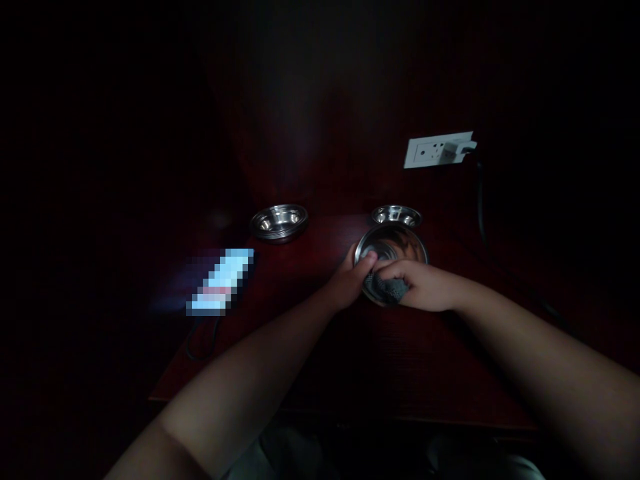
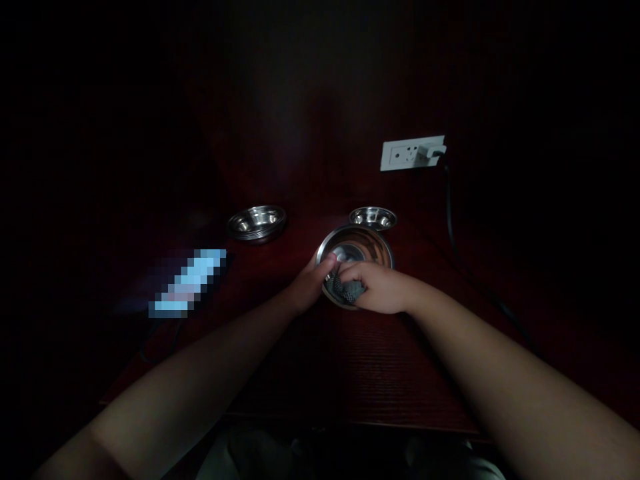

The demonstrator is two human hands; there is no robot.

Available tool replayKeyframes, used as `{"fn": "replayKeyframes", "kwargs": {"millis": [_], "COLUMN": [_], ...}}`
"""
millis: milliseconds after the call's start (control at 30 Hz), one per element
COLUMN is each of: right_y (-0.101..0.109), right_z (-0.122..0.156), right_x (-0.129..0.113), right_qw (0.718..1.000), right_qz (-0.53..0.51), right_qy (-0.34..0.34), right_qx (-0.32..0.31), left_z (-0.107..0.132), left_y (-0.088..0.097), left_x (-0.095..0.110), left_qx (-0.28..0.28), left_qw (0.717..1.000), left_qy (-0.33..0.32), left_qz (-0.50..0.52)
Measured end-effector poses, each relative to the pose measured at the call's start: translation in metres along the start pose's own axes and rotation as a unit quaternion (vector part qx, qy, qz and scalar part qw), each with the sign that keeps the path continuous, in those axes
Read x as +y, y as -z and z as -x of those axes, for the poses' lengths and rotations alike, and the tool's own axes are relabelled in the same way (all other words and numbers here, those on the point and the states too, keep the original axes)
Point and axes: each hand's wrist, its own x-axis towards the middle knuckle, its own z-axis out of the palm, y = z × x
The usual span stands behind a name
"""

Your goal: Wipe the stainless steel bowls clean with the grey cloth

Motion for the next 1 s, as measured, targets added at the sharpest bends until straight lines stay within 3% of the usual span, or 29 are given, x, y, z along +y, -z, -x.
{"fn": "replayKeyframes", "kwargs": {"millis": [233,433,600,733,833,1000], "right_y": [0.004,0.005,-0.001,-0.007,-0.01,-0.01], "right_z": [0.003,0.003,-0.001,-0.003,-0.003,-0.001], "right_x": [0.001,0.0,-0.001,-0.001,0.004,0.012], "right_qw": [0.995,0.999,0.999,0.988,0.977,0.953], "right_qz": [0.078,0.035,0.023,0.086,0.151,0.253], "right_qy": [-0.067,-0.033,-0.002,0.004,0.021,-0.07], "right_qx": [-0.014,-0.019,0.048,0.126,0.146,0.154], "left_z": [0.0,0.001,0.001,-0.002,-0.003,-0.002], "left_y": [0.001,-0.001,-0.001,0.0,0.0,-0.003], "left_x": [0.0,0.003,0.005,0.004,0.003,0.004], "left_qx": [0.002,0.001,0.022,0.02,0.016,0.021], "left_qw": [1.0,1.0,0.999,0.998,0.996,0.994], "left_qy": [-0.003,0.009,0.022,0.033,0.048,0.065], "left_qz": [-0.008,0.0,0.023,0.047,0.07,0.085]}}
